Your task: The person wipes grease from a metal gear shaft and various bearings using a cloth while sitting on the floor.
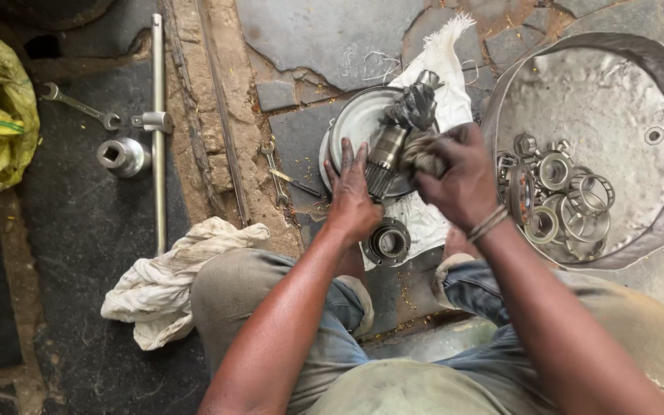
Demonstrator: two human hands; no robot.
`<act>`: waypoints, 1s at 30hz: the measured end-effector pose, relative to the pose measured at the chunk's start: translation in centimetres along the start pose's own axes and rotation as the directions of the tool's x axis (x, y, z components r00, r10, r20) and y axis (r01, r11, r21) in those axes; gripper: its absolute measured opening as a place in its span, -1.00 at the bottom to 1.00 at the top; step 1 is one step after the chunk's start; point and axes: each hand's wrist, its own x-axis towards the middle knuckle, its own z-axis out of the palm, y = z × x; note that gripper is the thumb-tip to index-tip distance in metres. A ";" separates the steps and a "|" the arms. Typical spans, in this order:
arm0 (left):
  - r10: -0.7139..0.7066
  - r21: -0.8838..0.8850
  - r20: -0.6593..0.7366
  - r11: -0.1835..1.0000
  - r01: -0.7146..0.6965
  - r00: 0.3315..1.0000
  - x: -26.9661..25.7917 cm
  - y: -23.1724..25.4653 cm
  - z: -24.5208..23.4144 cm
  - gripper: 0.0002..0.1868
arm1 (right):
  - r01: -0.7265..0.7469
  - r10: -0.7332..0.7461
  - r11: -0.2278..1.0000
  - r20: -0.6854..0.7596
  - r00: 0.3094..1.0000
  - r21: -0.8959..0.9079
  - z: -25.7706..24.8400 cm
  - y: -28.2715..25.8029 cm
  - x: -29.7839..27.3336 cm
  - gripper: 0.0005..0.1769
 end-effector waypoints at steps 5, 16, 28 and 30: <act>0.168 0.069 -0.059 0.984 -0.164 0.984 0.6 -2.5 1.5 0.17 | 0.329 -0.325 0.940 -0.059 0.944 0.092 4.6 -3.7 -2.3 -0.60; 0.104 -0.006 -0.033 0.994 -0.105 0.994 0.4 0.0 -0.5 0.16 | 0.271 -0.274 0.958 0.025 0.961 0.092 4.3 -2.0 -3.7 -0.60; -0.089 0.118 -0.033 0.989 0.093 0.995 -1.0 3.9 -3.2 0.26 | -0.034 0.015 0.972 0.084 0.996 0.232 3.7 1.5 -2.8 -0.73; -0.287 -0.069 -0.077 0.957 0.283 0.955 -2.8 5.0 -3.0 -0.06 | -0.444 0.446 0.884 0.021 0.895 0.148 2.2 3.2 -2.0 -0.67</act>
